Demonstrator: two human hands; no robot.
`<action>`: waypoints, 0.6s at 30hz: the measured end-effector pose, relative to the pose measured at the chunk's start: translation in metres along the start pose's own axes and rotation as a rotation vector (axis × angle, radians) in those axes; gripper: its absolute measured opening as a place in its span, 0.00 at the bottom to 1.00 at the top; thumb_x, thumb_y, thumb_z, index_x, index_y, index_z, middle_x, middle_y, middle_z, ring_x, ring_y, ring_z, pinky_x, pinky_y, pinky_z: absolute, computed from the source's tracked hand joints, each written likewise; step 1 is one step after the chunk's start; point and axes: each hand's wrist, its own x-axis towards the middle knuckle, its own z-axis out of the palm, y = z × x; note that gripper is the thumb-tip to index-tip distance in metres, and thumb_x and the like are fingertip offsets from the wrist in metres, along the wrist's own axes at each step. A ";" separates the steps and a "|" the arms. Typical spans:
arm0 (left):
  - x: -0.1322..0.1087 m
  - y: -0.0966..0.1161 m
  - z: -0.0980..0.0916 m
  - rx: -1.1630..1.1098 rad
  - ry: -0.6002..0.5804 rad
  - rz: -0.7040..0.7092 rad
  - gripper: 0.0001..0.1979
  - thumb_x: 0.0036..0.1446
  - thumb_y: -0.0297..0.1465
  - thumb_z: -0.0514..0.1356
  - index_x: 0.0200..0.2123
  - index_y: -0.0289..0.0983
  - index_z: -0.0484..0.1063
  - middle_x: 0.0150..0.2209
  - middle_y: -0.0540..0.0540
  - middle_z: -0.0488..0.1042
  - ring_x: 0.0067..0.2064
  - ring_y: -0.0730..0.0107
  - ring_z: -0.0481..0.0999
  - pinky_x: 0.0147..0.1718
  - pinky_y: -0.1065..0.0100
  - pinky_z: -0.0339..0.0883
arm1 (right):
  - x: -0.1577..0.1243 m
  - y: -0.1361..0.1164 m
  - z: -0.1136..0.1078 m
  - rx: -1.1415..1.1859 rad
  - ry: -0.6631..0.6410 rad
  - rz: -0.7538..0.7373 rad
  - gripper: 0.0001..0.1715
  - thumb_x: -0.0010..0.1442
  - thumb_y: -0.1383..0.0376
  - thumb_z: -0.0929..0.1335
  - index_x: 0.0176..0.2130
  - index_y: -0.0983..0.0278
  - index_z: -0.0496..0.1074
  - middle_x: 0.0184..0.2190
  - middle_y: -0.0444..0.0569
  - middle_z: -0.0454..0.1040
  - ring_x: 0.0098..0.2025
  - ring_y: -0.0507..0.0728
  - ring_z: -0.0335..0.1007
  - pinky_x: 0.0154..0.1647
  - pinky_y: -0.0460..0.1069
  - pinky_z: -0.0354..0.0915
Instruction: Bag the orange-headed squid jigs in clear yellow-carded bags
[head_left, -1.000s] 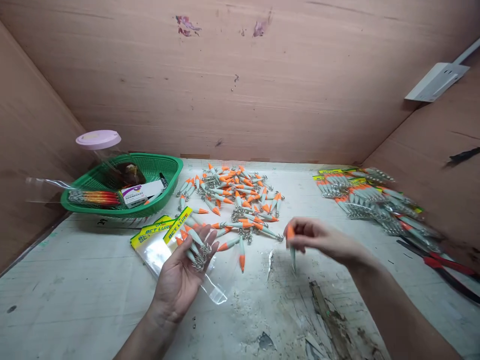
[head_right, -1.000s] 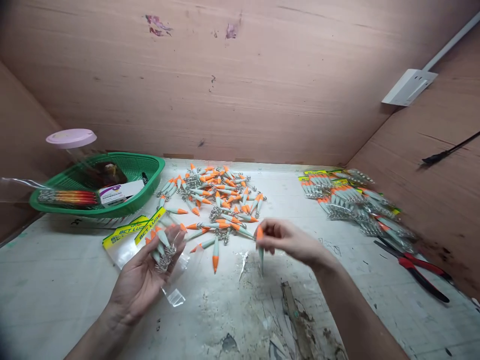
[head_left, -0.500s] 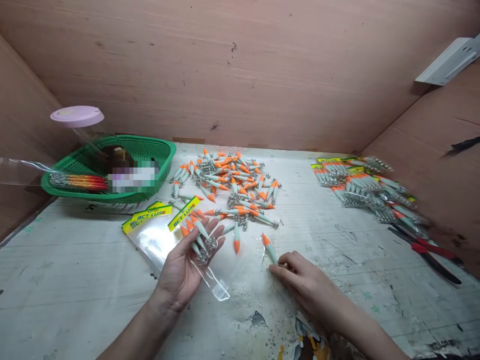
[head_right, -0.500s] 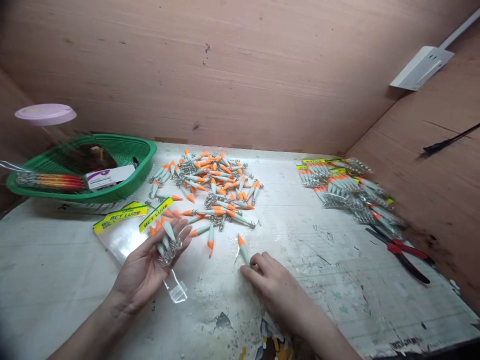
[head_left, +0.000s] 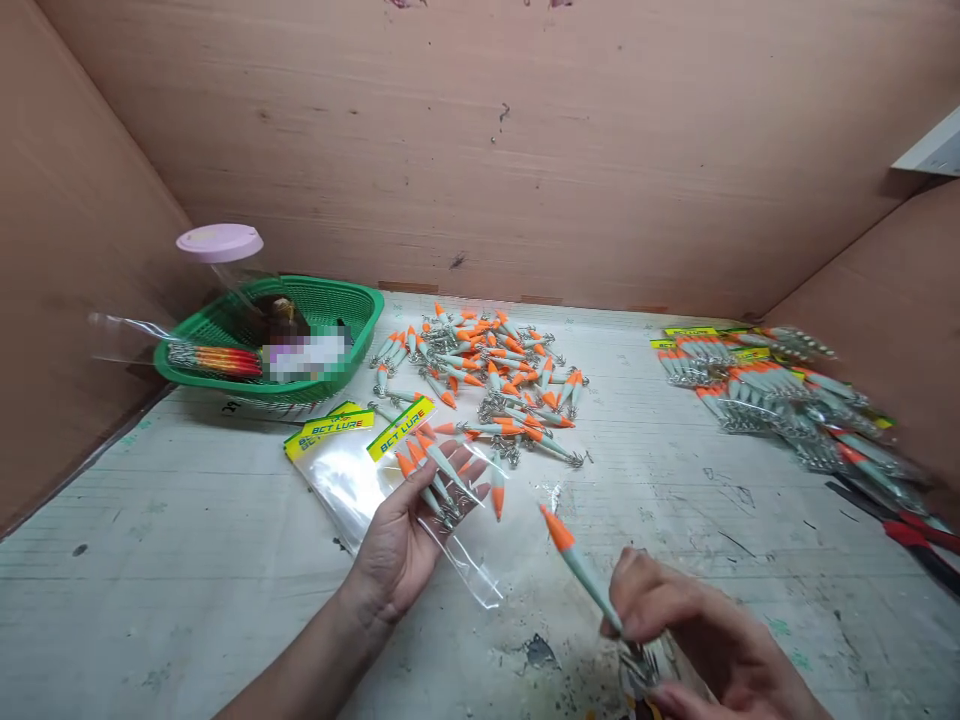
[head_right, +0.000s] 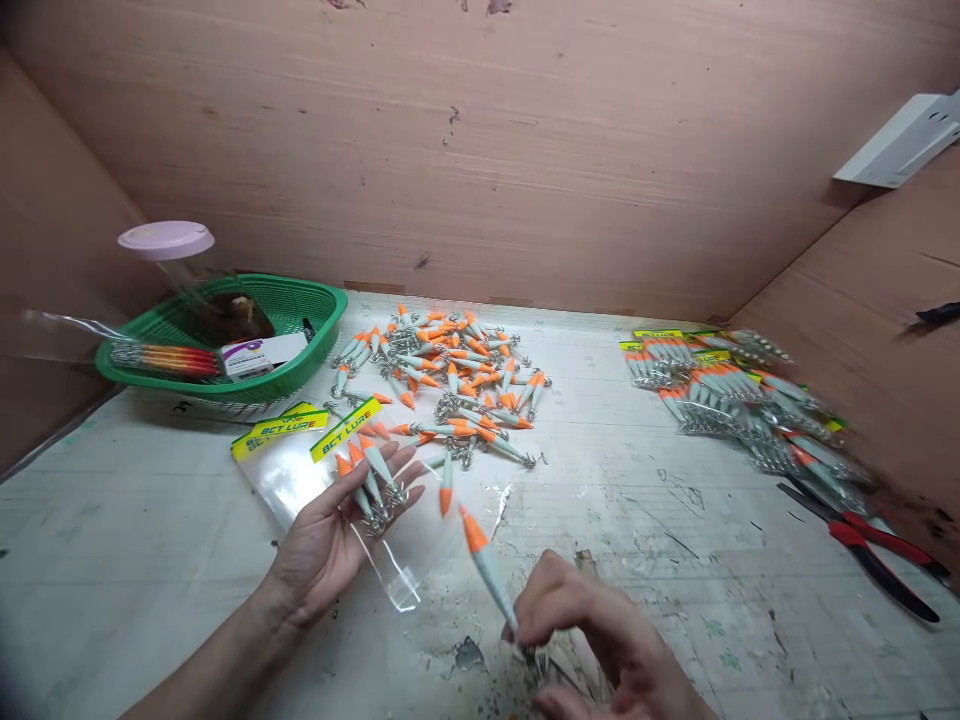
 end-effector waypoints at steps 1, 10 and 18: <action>-0.001 0.000 0.000 -0.001 -0.012 -0.011 0.12 0.60 0.24 0.55 0.45 0.28 0.71 0.44 0.35 0.78 0.44 0.53 0.79 0.40 0.57 0.77 | 0.006 -0.008 0.000 -0.039 -0.068 -0.007 0.08 0.63 0.65 0.64 0.44 0.59 0.65 0.34 0.49 0.72 0.36 0.56 0.70 0.37 0.52 0.70; -0.004 -0.007 -0.002 0.024 -0.085 -0.068 0.13 0.58 0.24 0.57 0.46 0.28 0.72 0.40 0.37 0.79 0.43 0.56 0.79 0.48 0.57 0.72 | 0.046 -0.006 0.030 -0.769 -0.024 -0.277 0.15 0.59 0.76 0.61 0.44 0.66 0.69 0.32 0.52 0.74 0.32 0.55 0.67 0.32 0.50 0.66; -0.005 -0.014 -0.007 -0.063 -0.176 -0.077 0.20 0.56 0.26 0.59 0.52 0.30 0.67 0.39 0.37 0.79 0.42 0.53 0.79 0.48 0.52 0.71 | 0.052 -0.004 0.041 -0.992 0.198 -0.345 0.17 0.63 0.76 0.58 0.45 0.69 0.71 0.45 0.61 0.73 0.43 0.60 0.67 0.40 0.54 0.67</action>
